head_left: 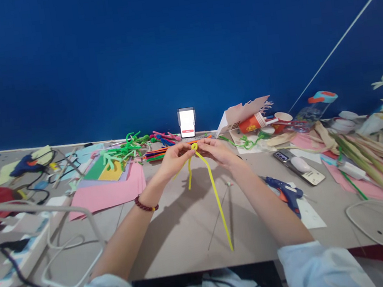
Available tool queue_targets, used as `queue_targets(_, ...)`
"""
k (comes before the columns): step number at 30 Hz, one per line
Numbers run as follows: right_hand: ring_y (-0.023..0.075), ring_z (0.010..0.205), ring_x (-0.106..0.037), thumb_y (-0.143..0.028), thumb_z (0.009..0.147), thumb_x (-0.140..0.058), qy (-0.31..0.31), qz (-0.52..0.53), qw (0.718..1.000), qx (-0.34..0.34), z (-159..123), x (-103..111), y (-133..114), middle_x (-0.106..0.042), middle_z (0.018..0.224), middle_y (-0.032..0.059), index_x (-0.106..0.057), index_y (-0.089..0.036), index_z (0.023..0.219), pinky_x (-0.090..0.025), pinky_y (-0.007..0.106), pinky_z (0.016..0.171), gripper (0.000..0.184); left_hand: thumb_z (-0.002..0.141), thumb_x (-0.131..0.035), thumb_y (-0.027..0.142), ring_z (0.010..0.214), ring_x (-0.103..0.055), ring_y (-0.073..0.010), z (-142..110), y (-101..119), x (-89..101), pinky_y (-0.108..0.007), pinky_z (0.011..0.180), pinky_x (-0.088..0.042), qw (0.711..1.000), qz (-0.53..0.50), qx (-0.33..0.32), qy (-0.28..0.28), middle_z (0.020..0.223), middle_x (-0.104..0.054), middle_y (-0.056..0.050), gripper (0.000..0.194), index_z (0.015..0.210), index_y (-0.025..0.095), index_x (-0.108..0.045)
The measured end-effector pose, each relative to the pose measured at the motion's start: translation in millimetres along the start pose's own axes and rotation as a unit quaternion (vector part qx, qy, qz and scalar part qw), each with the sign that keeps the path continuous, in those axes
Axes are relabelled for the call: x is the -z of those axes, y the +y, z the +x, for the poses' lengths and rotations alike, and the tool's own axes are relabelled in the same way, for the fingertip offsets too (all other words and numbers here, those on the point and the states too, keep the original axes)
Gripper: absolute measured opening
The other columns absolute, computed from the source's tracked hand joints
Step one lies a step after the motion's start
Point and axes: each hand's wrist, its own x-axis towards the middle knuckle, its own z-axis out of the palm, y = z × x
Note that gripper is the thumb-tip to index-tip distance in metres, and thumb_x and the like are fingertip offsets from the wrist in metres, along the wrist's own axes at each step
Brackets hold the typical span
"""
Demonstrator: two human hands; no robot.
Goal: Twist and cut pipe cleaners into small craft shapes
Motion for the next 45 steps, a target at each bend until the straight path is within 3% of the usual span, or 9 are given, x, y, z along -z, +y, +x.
queue_targets(3,0.0135,0.073,-0.064,-0.036,0.072,-0.067,0.031,-0.071,0.994,0.072,-1,0,-3,-0.067,0.08,0.0012,-0.064,-0.019,0.081,-0.054,0.032,0.077,0.02,0.072,-0.069,0.037,0.061,-0.056,-0.0116,-1,1,0.2,-0.024,0.057,-0.043,0.998,0.06,0.002,0.016,0.07,-0.065,-0.002,0.022,0.072,0.015,-0.066)
queue_targets(7,0.0149,0.077,-0.065,-0.024,0.074,-0.062,-0.003,-0.217,0.967,0.137,-9,-1,-15,-0.069,0.087,0.0036,-0.067,-0.018,0.084,-0.052,0.03,0.075,0.013,0.071,-0.069,0.042,0.059,-0.056,-0.0126,-2,2,-2.2,-0.024,0.055,-0.042,0.997,0.071,0.003,0.006,0.066,-0.064,-0.002,0.027,0.071,0.015,-0.066)
queue_targets(10,0.0148,0.072,-0.064,-0.014,0.074,-0.056,0.004,-0.327,0.927,0.183,-15,-2,-22,-0.07,0.083,0.0035,-0.068,-0.018,0.079,-0.051,0.029,0.07,0.014,0.07,-0.069,0.045,0.063,-0.059,-0.015,-2,0,-4.9,-0.026,0.06,-0.045,0.997,0.079,0.005,0.007,0.068,-0.065,-0.004,0.029,0.072,0.016,-0.066)
queue_targets(15,0.0184,0.074,-0.063,-0.01,0.076,-0.055,-0.002,-0.493,0.831,0.256,-17,1,-23,-0.071,0.083,0.0044,-0.069,-0.021,0.079,-0.047,0.029,0.067,0.018,0.07,-0.069,0.04,0.063,-0.06,-0.0168,-3,-7,-6.1,-0.026,0.057,-0.044,0.986,0.163,-0.015,0.04,0.069,-0.066,-0.004,0.022,0.071,0.017,-0.067)
queue_targets(18,0.021,0.082,-0.063,-0.012,0.078,-0.057,-0.017,-0.52,0.806,0.284,-14,5,-21,-0.072,0.088,0.0052,-0.069,-0.023,0.081,-0.046,0.03,0.069,0.017,0.073,-0.066,0.038,0.06,-0.059,-0.0161,-3,-8,-5.9,-0.026,0.055,-0.043,0.979,0.197,-0.02,0.038,0.067,-0.065,-0.004,0.021,0.07,0.017,-0.066)
queue_targets(26,0.0205,0.08,-0.065,-0.015,0.082,-0.054,-0.062,-0.529,0.804,0.266,-12,15,-24,-0.073,0.087,0.0045,-0.07,-0.022,0.085,-0.045,0.03,0.07,0.018,0.075,-0.063,0.036,0.058,-0.058,-0.0156,-2,-8,-7.4,-0.026,0.055,-0.043,0.983,0.18,-0.017,0.017,0.062,-0.064,-0.003,0.02,0.068,0.017,-0.062)
queue_targets(30,0.0199,0.081,-0.063,-0.015,0.082,-0.053,-0.04,-0.528,0.802,0.278,-13,11,-24,-0.071,0.087,0.0049,-0.069,-0.021,0.083,-0.045,0.03,0.07,0.017,0.072,-0.064,0.033,0.06,-0.058,-0.0156,-2,-6,-8.9,-0.026,0.057,-0.043,0.988,0.149,-0.015,0.031,0.062,-0.062,-0.002,0.018,0.066,0.017,-0.061)
queue_targets(37,0.0168,0.078,-0.06,-0.016,0.083,-0.05,0.0,-0.455,0.83,0.322,-9,3,-13,-0.069,0.086,0.0063,-0.064,-0.018,0.081,-0.045,0.026,0.067,0.014,0.068,-0.069,0.036,0.059,-0.057,-0.0121,-6,2,-15.3,-0.025,0.062,-0.044,0.997,-0.026,0.045,0.058,0.062,-0.06,0.0,0.022,0.068,0.016,-0.062)
queue_targets(45,0.017,0.075,-0.061,-0.019,0.081,-0.05,0.042,-0.411,0.859,0.303,-10,-5,-11,-0.068,0.082,0.0063,-0.063,-0.018,0.079,-0.047,0.025,0.062,0.013,0.063,-0.072,0.034,0.058,-0.056,-0.0115,-6,1,-16.8,-0.026,0.065,-0.043,0.987,-0.112,0.088,0.079,0.061,-0.06,0.0,0.022,0.063,0.015,-0.062)
